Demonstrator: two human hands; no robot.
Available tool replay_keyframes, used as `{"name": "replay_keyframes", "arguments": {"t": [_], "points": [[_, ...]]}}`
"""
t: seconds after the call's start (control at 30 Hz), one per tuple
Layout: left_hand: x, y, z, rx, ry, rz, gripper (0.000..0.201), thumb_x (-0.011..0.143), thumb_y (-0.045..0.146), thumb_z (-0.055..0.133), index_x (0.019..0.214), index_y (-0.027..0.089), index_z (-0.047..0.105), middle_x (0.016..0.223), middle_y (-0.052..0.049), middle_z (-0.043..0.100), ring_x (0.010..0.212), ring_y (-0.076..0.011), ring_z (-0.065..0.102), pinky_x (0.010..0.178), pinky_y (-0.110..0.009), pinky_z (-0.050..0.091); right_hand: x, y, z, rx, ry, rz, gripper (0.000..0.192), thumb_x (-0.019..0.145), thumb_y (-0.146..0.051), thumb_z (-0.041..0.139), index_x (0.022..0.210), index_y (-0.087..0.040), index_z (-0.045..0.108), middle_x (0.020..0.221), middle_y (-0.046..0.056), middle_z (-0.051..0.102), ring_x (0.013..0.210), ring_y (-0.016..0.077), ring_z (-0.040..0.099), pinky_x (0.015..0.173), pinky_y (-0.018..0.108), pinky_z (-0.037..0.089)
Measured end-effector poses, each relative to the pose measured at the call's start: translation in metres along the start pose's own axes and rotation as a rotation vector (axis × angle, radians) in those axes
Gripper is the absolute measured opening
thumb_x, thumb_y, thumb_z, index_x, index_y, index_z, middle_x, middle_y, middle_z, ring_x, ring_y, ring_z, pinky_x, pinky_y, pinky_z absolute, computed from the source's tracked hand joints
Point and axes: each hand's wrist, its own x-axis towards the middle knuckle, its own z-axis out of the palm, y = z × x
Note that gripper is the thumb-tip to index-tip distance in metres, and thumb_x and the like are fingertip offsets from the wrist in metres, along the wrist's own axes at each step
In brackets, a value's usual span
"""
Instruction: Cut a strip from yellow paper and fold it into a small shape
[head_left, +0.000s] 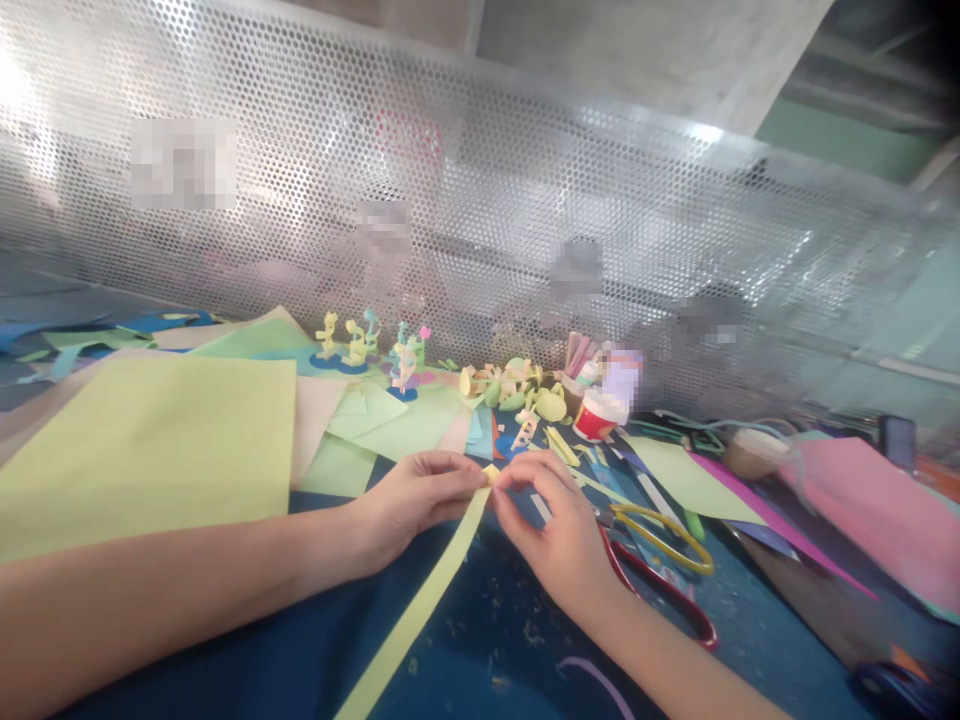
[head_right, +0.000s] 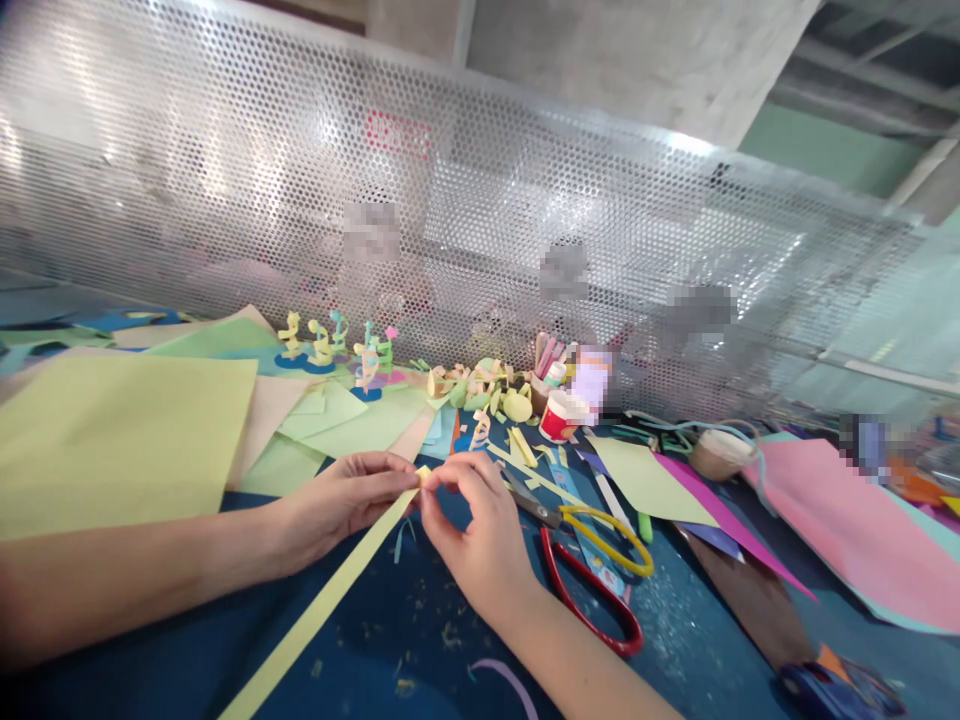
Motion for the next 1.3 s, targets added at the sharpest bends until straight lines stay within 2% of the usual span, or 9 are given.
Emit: {"name": "replay_keyframes", "arguments": {"t": [0.23,0.37,0.53,0.7,0.93,1.07,1.2,1.3], "points": [[-0.001,-0.003,0.001,-0.005,-0.015,0.015,0.017,0.069,0.028,0.071,0.077,0.013,0.065,0.076,-0.003,0.068,0.075,-0.0123,0.063,0.08,-0.025,0.047,-0.003,0.005,0.003,0.094,0.009,0.071,0.006,0.082,-0.014,0.05,0.08,-0.02,0.05,0.085,0.003,0.049,0.079,0.0157,0.052,0.073,0.029,0.046],[0.002,-0.004,-0.001,0.08,-0.028,0.054,0.021,0.07,0.03,0.07,0.081,0.013,0.066,0.082,-0.005,0.069,0.081,-0.0155,0.064,0.083,-0.028,0.047,-0.002,0.006,0.005,0.179,0.011,0.127,0.005,0.084,-0.017,0.049,0.08,-0.019,0.05,0.087,0.004,0.049,0.083,0.0161,0.052,0.072,0.028,0.049],[0.003,-0.003,-0.002,0.141,-0.025,0.051,0.022,0.071,0.032,0.069,0.081,0.013,0.066,0.079,-0.004,0.069,0.077,-0.0136,0.064,0.079,-0.025,0.048,-0.004,0.008,0.008,0.263,-0.011,0.203,0.001,0.083,-0.02,0.052,0.084,-0.02,0.051,0.088,0.003,0.054,0.084,0.0158,0.056,0.075,0.028,0.05],[0.002,-0.002,-0.002,0.161,-0.017,0.052,0.019,0.071,0.029,0.068,0.079,0.012,0.067,0.078,-0.004,0.068,0.074,-0.0114,0.062,0.078,-0.024,0.047,-0.003,0.01,0.01,0.341,-0.02,0.293,0.009,0.081,-0.022,0.055,0.089,-0.022,0.051,0.087,0.001,0.057,0.082,0.0152,0.058,0.076,0.027,0.05],[0.007,-0.004,-0.007,0.394,-0.015,0.135,0.015,0.069,0.023,0.067,0.082,0.015,0.065,0.076,-0.001,0.066,0.072,-0.0128,0.06,0.071,-0.024,0.045,0.001,0.008,0.008,0.461,-0.092,0.39,0.01,0.081,-0.025,0.055,0.089,-0.019,0.054,0.082,0.002,0.056,0.078,0.0145,0.057,0.072,0.025,0.049],[0.009,-0.007,-0.012,0.519,-0.008,0.169,0.014,0.072,0.028,0.064,0.08,0.016,0.064,0.074,0.0,0.064,0.07,-0.012,0.058,0.067,-0.023,0.044,0.002,0.007,0.008,0.515,-0.16,0.43,0.009,0.082,-0.027,0.056,0.084,-0.018,0.056,0.08,0.001,0.058,0.075,0.0139,0.057,0.069,0.024,0.048],[0.009,-0.005,-0.012,0.686,-0.006,0.225,0.017,0.074,0.033,0.061,0.079,0.017,0.063,0.071,0.001,0.062,0.068,-0.0117,0.057,0.064,-0.022,0.043,0.002,0.009,0.008,0.529,-0.17,0.474,0.01,0.079,-0.027,0.06,0.082,-0.018,0.058,0.077,0.0,0.058,0.071,0.0132,0.056,0.065,0.023,0.047],[0.007,-0.003,-0.01,0.743,-0.018,0.293,0.014,0.077,0.03,0.058,0.078,0.017,0.063,0.074,0.002,0.062,0.071,-0.0116,0.057,0.068,-0.021,0.043,0.002,0.012,0.008,0.573,-0.182,0.515,0.01,0.077,-0.028,0.062,0.081,-0.02,0.058,0.071,-0.003,0.056,0.066,0.0118,0.054,0.062,0.021,0.045]]}}
